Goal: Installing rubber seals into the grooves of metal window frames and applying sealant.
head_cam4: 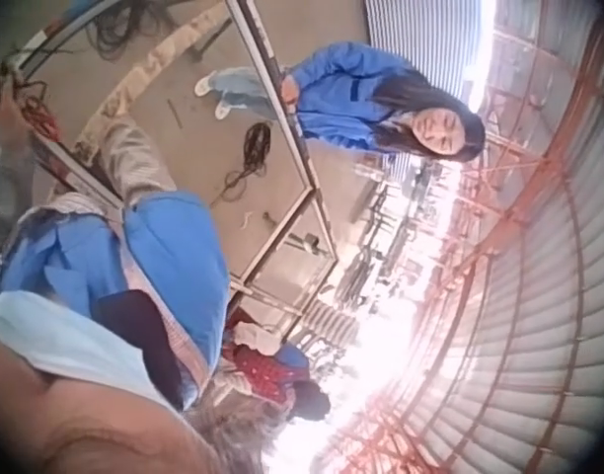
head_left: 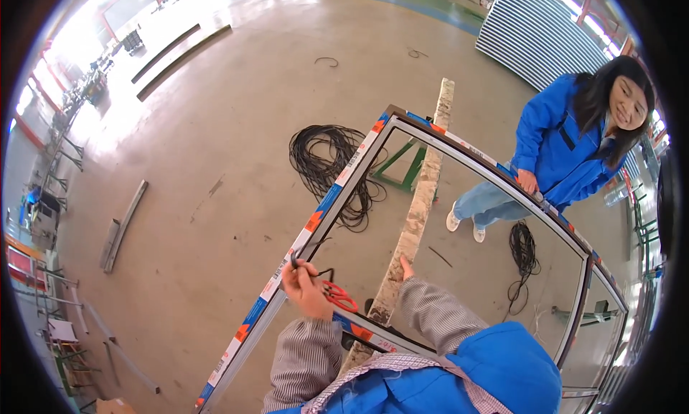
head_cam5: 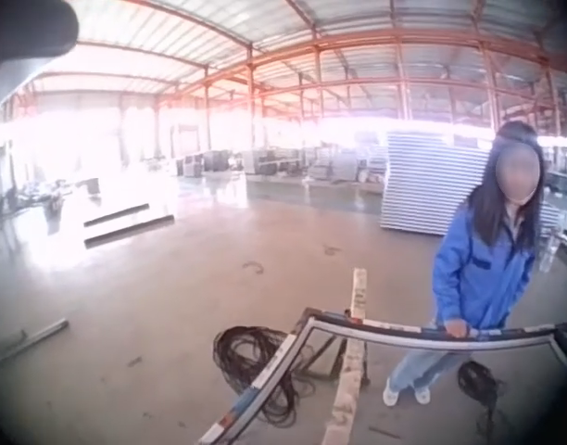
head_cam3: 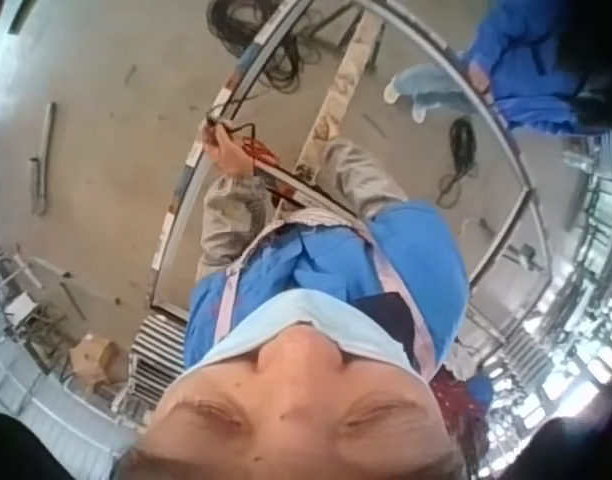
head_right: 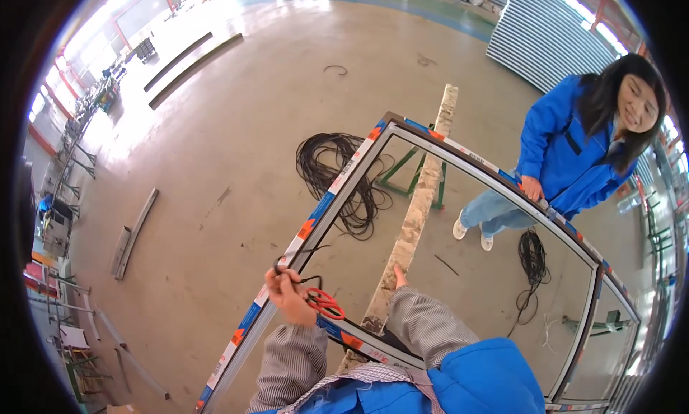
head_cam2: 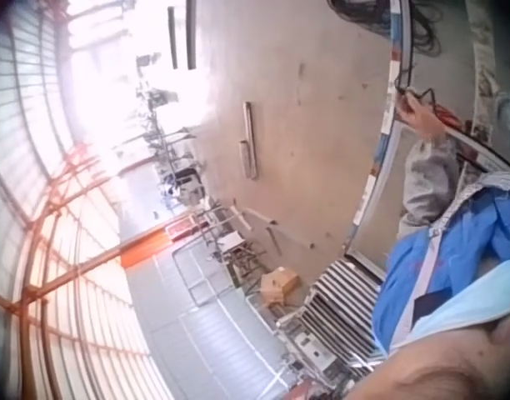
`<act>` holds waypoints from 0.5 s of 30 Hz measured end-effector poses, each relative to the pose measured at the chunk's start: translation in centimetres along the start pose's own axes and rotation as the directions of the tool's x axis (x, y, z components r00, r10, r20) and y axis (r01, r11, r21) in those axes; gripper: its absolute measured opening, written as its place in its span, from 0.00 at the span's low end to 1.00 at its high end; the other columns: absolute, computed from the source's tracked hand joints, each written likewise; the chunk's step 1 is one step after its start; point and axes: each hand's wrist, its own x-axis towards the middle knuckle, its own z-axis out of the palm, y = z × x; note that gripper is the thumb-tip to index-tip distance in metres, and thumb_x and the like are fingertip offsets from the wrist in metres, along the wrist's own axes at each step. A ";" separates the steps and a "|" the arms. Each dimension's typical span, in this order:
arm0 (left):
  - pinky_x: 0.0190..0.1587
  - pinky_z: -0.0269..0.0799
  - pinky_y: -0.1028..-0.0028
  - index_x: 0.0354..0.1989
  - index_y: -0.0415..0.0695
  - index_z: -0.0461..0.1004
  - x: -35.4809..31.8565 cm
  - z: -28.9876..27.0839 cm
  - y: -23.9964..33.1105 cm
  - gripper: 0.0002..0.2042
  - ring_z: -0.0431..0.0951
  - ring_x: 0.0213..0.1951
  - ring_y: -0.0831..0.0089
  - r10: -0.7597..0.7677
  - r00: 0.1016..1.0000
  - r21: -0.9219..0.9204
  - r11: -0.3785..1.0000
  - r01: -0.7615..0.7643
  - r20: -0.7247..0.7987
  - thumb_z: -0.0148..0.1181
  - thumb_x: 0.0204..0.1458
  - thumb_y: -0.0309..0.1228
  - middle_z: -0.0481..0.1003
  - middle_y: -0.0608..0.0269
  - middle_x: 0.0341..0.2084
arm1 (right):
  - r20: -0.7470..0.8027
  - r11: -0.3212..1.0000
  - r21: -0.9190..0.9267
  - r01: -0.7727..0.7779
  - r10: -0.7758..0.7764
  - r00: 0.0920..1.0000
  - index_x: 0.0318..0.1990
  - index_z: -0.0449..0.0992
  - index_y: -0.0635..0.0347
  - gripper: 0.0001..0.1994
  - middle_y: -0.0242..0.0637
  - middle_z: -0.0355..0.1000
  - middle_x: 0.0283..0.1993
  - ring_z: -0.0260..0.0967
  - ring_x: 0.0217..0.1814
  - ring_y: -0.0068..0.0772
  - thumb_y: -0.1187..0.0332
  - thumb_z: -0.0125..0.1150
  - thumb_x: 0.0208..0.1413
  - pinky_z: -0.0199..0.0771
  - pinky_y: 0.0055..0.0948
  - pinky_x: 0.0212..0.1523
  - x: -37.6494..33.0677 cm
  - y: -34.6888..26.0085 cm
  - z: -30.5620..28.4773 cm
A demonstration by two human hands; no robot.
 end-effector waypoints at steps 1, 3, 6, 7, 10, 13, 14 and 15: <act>0.13 0.50 0.86 0.37 0.45 0.64 -0.9 0.5 2.7 0.05 0.53 0.12 0.87 0.050 0.999 -0.032 0.998 -0.050 -0.009 0.41 0.55 0.25 0.66 0.67 0.20 | 0.028 0.999 0.042 0.005 -0.006 1.000 0.57 0.63 0.56 0.34 0.32 0.70 0.48 0.70 0.43 0.27 0.41 0.51 0.48 0.68 0.26 0.43 -0.6 -0.2 0.0; 0.14 0.50 0.87 0.38 0.44 0.64 -2.1 0.0 6.7 0.06 0.54 0.13 0.88 0.217 0.975 -0.027 0.976 -0.215 0.051 0.41 0.55 0.23 0.66 0.66 0.19 | 0.048 0.996 0.087 0.012 -0.016 0.999 0.57 0.62 0.56 0.34 0.32 0.69 0.49 0.69 0.46 0.28 0.42 0.50 0.49 0.66 0.26 0.46 -2.5 -1.7 0.7; 0.15 0.52 0.86 0.41 0.42 0.65 -3.3 -1.7 10.6 0.08 0.57 0.14 0.86 0.091 0.969 -0.056 0.995 -0.080 0.231 0.40 0.56 0.23 0.67 0.65 0.20 | 0.046 0.991 0.129 0.041 -0.047 0.998 0.58 0.61 0.57 0.34 0.34 0.68 0.51 0.69 0.47 0.31 0.42 0.50 0.50 0.65 0.28 0.48 -6.0 -3.5 1.5; 0.15 0.52 0.86 0.41 0.42 0.65 -3.7 -2.9 10.3 0.08 0.57 0.14 0.86 0.092 0.970 -0.056 0.995 -0.082 0.225 0.40 0.56 0.23 0.67 0.65 0.20 | 0.009 0.997 0.048 0.054 -0.054 0.998 0.57 0.62 0.59 0.37 0.37 0.68 0.49 0.67 0.45 0.34 0.39 0.51 0.47 0.65 0.29 0.47 -6.0 -3.5 1.4; 0.26 0.66 0.78 0.48 0.36 0.65 -4.8 -6.1 9.5 0.14 0.71 0.23 0.78 -0.077 0.814 0.332 0.932 -0.147 0.576 0.43 0.53 0.19 0.74 0.60 0.30 | -0.058 0.992 -0.091 0.088 -0.093 0.994 0.54 0.64 0.62 0.40 0.42 0.69 0.46 0.67 0.42 0.36 0.36 0.53 0.43 0.65 0.29 0.45 -4.9 -3.2 1.1; 0.29 0.69 0.78 0.46 0.34 0.68 -6.2 -8.1 8.5 0.14 0.74 0.27 0.77 -0.320 0.664 0.557 0.812 -0.176 0.676 0.47 0.50 0.17 0.75 0.59 0.31 | -0.098 0.853 -0.441 0.281 -0.357 0.929 0.52 0.65 0.64 0.37 0.43 0.70 0.46 0.67 0.43 0.40 0.39 0.50 0.46 0.63 0.31 0.47 -8.7 -4.1 1.9; 0.29 0.69 0.78 0.46 0.34 0.68 -7.0 -8.1 8.6 0.14 0.74 0.27 0.77 -0.309 0.664 0.549 0.816 -0.183 0.681 0.47 0.50 0.17 0.75 0.59 0.31 | -0.050 0.621 -0.681 0.388 -0.569 0.821 0.52 0.65 0.64 0.35 0.43 0.69 0.48 0.67 0.46 0.44 0.40 0.47 0.49 0.61 0.33 0.50 -11.5 -5.1 2.5; 0.30 0.69 0.78 0.45 0.35 0.69 -8.0 -8.2 8.9 0.13 0.75 0.27 0.76 -0.346 0.596 0.546 0.815 -0.191 0.725 0.48 0.49 0.17 0.75 0.58 0.29 | -0.049 0.617 -0.679 0.397 -0.578 0.815 0.52 0.65 0.64 0.35 0.43 0.69 0.48 0.67 0.46 0.44 0.40 0.47 0.49 0.61 0.33 0.50 -14.6 -6.1 3.5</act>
